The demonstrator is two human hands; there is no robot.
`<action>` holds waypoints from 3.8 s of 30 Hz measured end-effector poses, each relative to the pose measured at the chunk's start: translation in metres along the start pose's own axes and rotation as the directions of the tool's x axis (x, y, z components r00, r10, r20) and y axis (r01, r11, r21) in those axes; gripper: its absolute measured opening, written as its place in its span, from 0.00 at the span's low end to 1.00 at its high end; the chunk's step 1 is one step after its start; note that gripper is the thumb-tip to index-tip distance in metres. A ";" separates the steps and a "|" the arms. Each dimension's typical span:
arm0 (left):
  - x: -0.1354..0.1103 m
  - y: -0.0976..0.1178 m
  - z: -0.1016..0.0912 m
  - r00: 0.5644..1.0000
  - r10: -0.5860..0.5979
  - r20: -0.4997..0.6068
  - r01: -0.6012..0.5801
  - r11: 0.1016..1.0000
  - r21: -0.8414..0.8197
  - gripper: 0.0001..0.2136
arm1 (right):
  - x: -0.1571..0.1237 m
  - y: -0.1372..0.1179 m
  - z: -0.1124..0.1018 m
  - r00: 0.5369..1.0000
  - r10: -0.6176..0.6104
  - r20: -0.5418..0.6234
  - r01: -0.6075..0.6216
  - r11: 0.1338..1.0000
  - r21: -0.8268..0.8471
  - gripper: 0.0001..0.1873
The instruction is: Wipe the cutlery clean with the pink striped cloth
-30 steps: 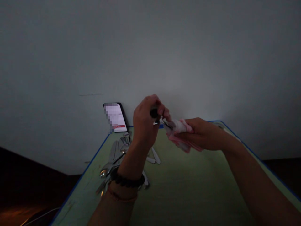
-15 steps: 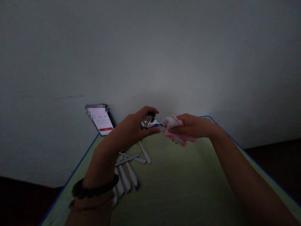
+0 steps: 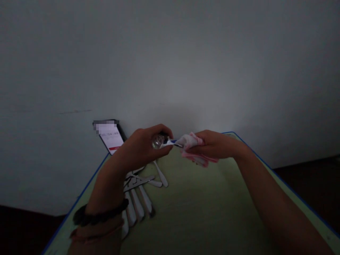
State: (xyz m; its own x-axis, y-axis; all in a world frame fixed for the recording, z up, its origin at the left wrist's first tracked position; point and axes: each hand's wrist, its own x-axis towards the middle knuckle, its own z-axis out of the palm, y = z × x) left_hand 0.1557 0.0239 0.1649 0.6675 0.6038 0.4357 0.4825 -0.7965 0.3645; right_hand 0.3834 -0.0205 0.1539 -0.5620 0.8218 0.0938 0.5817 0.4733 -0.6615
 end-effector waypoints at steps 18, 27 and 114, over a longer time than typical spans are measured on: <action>0.000 0.009 0.004 0.938 -0.203 0.282 0.304 0.874 -0.380 0.15 | -0.003 -0.010 -0.001 0.965 0.132 -0.224 -0.218 0.880 -0.422 0.09; 0.003 0.016 0.002 0.968 -0.221 0.116 0.250 0.861 -0.443 0.13 | -0.004 -0.017 0.000 0.974 0.003 -0.225 -0.074 0.948 -0.309 0.13; -0.005 0.011 -0.006 0.992 -0.037 0.119 0.049 0.994 -0.100 0.08 | -0.039 0.022 -0.027 0.971 0.174 0.164 -0.220 0.918 0.330 0.15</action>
State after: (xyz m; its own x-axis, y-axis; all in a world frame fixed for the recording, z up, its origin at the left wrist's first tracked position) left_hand 0.1544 0.0126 0.1719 0.7123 0.6242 0.3208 0.4554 -0.7589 0.4655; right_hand 0.4337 -0.0335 0.1561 -0.5408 0.8284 -0.1460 0.4639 0.1490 -0.8733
